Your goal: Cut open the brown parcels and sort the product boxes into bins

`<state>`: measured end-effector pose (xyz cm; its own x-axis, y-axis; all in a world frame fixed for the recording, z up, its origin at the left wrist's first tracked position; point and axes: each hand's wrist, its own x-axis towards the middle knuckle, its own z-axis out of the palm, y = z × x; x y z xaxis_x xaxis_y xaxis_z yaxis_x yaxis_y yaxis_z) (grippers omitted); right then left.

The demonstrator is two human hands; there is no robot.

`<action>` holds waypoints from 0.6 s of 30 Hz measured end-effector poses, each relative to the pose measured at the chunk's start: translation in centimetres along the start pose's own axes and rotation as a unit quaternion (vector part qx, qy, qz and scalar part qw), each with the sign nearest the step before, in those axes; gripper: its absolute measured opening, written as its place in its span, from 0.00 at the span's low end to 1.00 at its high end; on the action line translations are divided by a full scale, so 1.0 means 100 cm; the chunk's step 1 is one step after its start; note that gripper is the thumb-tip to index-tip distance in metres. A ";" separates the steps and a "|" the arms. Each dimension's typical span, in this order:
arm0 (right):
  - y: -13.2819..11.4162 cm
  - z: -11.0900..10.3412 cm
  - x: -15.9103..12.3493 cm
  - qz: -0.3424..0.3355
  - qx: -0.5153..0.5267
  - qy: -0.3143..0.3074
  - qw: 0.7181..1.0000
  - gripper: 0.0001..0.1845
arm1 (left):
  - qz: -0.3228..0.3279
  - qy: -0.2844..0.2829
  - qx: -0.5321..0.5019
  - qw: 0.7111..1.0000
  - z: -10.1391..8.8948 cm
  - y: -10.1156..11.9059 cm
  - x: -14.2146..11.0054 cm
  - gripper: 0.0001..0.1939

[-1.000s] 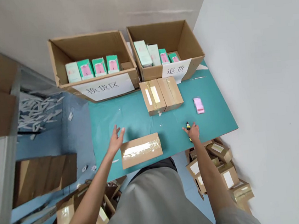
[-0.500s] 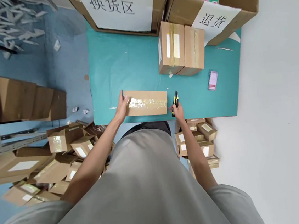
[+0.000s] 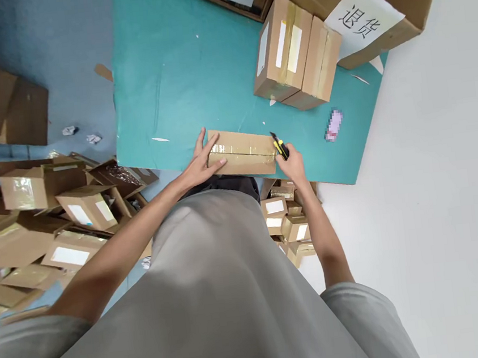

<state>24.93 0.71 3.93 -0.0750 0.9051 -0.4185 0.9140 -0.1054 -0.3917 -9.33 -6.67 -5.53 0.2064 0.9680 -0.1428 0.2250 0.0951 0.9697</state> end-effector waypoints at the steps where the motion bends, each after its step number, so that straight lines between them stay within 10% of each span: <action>1: -0.012 -0.004 0.000 -0.040 -0.022 -0.013 0.999 0.23 | 0.002 0.002 0.006 1.000 -0.003 -0.001 -0.001 0.54; 9: -0.121 0.005 0.007 -0.251 -0.241 -0.181 0.920 0.29 | -0.003 -0.029 -0.008 1.000 -0.016 -0.012 0.000 0.55; 18: -0.140 0.012 0.016 -0.279 -0.276 -0.214 0.895 0.30 | -0.020 -0.029 -0.061 0.998 -0.013 -0.011 -0.004 0.57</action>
<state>11.55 3.11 7.82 -0.6180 0.5005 -0.6063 0.7359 0.6395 -0.2223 -10.93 -6.87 -6.25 0.2547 0.9483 -0.1893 0.1178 0.1638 0.9794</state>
